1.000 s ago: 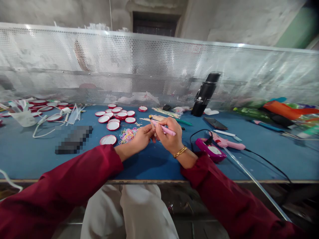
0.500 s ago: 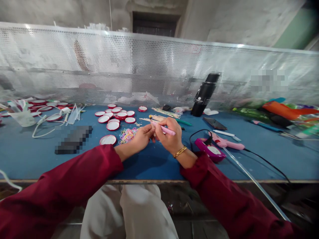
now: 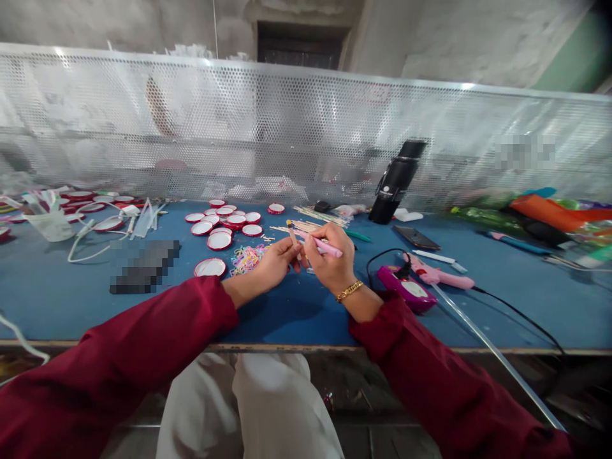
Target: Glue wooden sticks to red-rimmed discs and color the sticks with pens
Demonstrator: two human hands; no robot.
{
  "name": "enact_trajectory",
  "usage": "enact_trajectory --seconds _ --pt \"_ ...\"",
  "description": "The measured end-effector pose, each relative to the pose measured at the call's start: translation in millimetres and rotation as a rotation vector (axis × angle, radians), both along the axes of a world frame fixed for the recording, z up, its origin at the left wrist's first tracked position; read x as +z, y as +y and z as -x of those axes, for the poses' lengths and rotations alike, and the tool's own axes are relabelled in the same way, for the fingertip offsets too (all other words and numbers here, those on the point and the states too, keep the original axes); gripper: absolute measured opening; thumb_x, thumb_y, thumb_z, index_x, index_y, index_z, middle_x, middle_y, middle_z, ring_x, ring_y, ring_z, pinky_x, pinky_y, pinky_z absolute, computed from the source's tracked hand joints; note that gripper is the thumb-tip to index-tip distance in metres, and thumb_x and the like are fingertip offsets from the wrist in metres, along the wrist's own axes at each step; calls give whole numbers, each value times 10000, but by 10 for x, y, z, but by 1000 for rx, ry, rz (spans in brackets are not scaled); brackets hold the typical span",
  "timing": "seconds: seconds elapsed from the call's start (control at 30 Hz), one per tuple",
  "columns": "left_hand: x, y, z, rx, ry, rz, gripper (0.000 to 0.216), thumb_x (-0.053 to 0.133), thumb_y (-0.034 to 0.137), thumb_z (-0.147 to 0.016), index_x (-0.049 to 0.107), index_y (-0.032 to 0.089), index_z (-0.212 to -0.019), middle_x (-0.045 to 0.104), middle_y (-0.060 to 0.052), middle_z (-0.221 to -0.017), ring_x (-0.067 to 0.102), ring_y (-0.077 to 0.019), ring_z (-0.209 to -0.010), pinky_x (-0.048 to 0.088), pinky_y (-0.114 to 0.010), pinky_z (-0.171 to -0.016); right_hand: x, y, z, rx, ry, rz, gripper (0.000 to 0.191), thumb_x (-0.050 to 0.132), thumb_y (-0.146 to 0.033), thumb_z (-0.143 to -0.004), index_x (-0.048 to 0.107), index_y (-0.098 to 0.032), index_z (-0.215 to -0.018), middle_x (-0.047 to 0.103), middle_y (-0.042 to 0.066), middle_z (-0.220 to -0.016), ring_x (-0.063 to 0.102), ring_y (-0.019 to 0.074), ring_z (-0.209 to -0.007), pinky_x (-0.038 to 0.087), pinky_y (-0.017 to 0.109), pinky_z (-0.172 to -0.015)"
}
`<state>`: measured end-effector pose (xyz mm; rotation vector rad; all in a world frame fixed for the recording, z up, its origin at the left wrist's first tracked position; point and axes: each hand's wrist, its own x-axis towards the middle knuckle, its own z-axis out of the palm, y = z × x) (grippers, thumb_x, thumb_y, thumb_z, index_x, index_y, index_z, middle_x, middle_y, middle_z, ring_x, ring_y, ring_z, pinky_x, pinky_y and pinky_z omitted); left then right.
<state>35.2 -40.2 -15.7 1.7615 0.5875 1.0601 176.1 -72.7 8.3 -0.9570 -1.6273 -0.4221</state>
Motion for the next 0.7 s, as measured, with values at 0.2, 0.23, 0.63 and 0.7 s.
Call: enact_trajectory --seconds 0.2,0.23,0.63,0.7 --pt "19 -18 3 31 5 20 362 468 505 -887 528 166 -773 536 10 -619 478 -94 -530 336 -231 -502 -8 -12 13 57 -27 -7 80 582 -237 -814 540 -216 -750 595 6 -714 560 166 -687 436 313 -637" --pt "18 -17 4 26 4 17 352 468 492 -890 532 165 -777 539 9 -624 481 -94 -533 336 -230 -502 -9 -11 15 52 -27 -1 81 581 -236 -814 539 -215 -748 595 5 -714 560 165 -686 436 313 -638" --pt "8 -8 -1 3 -8 19 319 449 451 -905 525 160 -798 535 12 -645 482 -88 -533 339 -219 -495 -10 -3 8 36 -11 21 77 587 -238 -806 548 -219 -742 604 5 -712 565 172 -694 438 320 -644" --pt "6 -7 -2 -1 -15 26 326 458 462 -898 528 161 -795 527 16 -631 487 -88 -533 339 -219 -497 -12 2 4 19 10 19 80 587 -237 -805 546 -218 -739 606 5 -710 563 173 -691 437 320 -644"
